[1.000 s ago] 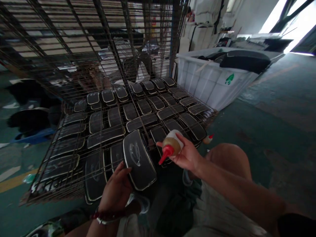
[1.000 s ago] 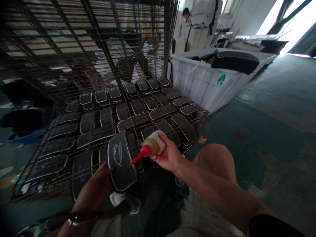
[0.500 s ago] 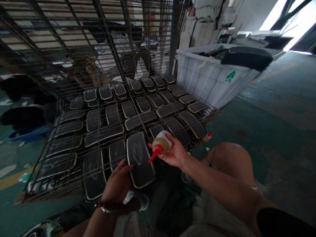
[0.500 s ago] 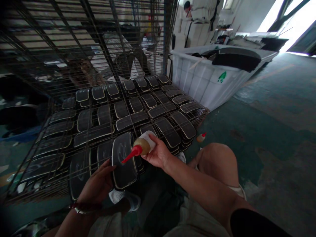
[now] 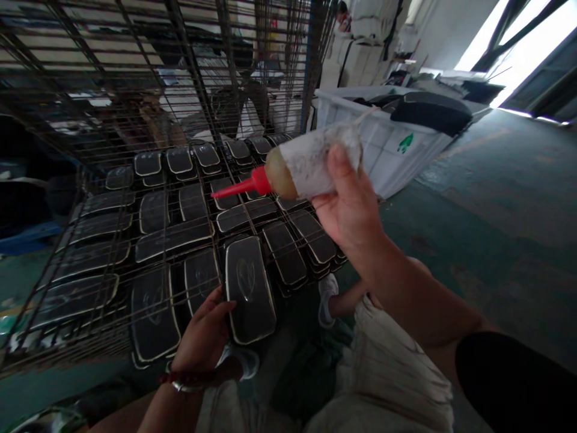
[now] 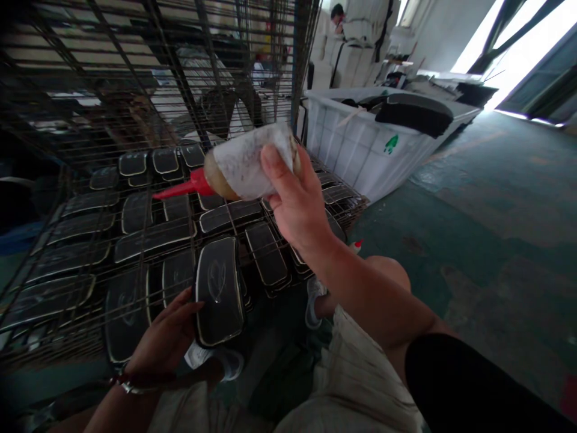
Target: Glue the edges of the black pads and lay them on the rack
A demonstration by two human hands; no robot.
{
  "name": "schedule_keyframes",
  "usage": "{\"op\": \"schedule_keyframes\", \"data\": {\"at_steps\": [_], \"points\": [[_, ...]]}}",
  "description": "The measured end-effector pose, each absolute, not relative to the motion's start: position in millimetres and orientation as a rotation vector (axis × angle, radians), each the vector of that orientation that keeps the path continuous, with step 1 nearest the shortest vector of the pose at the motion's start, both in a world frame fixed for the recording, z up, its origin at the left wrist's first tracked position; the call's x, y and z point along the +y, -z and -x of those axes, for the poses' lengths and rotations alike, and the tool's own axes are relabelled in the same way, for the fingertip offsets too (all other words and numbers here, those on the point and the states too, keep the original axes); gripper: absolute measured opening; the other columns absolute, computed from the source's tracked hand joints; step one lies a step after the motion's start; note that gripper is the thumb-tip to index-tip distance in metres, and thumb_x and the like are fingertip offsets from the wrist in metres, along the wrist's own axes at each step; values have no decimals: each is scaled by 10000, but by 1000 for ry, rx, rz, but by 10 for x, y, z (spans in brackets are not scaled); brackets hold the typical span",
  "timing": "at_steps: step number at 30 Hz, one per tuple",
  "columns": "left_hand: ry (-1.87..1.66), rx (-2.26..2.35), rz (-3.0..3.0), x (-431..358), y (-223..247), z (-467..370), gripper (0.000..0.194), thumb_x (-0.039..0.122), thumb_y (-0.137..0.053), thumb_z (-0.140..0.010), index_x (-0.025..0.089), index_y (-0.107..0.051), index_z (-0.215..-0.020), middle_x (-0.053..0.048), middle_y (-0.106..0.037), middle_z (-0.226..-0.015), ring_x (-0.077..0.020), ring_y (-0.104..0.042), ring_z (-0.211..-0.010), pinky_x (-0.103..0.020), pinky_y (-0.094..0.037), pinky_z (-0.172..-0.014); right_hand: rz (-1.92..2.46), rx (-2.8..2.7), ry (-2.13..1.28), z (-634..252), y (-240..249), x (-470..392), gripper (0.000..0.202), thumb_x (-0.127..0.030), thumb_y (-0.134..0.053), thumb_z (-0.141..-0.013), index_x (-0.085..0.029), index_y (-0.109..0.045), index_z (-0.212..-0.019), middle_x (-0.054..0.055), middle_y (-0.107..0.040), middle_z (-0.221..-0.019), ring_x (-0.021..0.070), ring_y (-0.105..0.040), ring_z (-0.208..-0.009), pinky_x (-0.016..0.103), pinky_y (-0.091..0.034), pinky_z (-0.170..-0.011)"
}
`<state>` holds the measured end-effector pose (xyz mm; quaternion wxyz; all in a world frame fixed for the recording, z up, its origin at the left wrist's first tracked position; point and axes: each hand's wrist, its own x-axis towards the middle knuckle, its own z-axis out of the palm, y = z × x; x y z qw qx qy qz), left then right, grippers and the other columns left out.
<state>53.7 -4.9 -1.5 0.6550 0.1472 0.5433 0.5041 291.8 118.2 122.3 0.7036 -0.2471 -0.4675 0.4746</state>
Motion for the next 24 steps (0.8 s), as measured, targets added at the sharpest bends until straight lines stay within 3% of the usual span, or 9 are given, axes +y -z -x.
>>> {"op": "schedule_keyframes", "data": {"at_steps": [5, 11, 17, 20, 24], "points": [[-1161, 1237, -364, -130, -67, -606, 354, 5, -822, -717, 182, -820, -1024, -61, -896, -905, -235, -857, -796, -238, -671, -646, 599, -893, -1154, -3122, -1249, 1253, 274, -503, -730, -1031, -281, -678, -1182, 13, -761, -1237, 222, -764, -1141, 304, -671, -778], [-1193, 1195, -378, -195, -98, -573, 369, 47, -881, -696, 177, -823, -1036, -75, -901, -942, -233, -846, -752, -258, -686, -660, 718, -392, -1607, -3290, -342, 860, 240, -444, -817, -1011, -248, -701, -1086, -4, -801, -987, 167, -770, -842, 242, -625, -607], [-1185, 1191, -310, -237, -93, -628, 304, 24, -838, -705, 161, -800, -973, -104, -896, -935, -292, -865, -840, -326, -717, -747, 743, -12, -1960, -3140, 237, 277, 368, -492, -743, -1064, -161, -688, -1215, 67, -822, -1001, 194, -790, -814, 231, -596, -531], [-1169, 1217, -286, -264, -89, -666, 300, -1, -766, -754, 153, -795, -1010, -113, -894, -947, -315, -869, -930, -352, -723, -783, 758, 31, -1929, -3062, 300, 224, 352, -483, -747, -1063, -160, -692, -1190, 69, -811, -988, 193, -778, -800, 242, -597, -543], [-1125, 1247, -311, -304, -90, -672, 312, -4, -771, -764, 148, -803, -1034, -90, -880, -878, -271, -853, -788, -293, -694, -650, 798, -303, -1607, -3023, 194, 318, 404, -479, -949, -876, -233, -683, -1058, 2, -769, -941, 187, -752, -830, 276, -648, -667]]}}
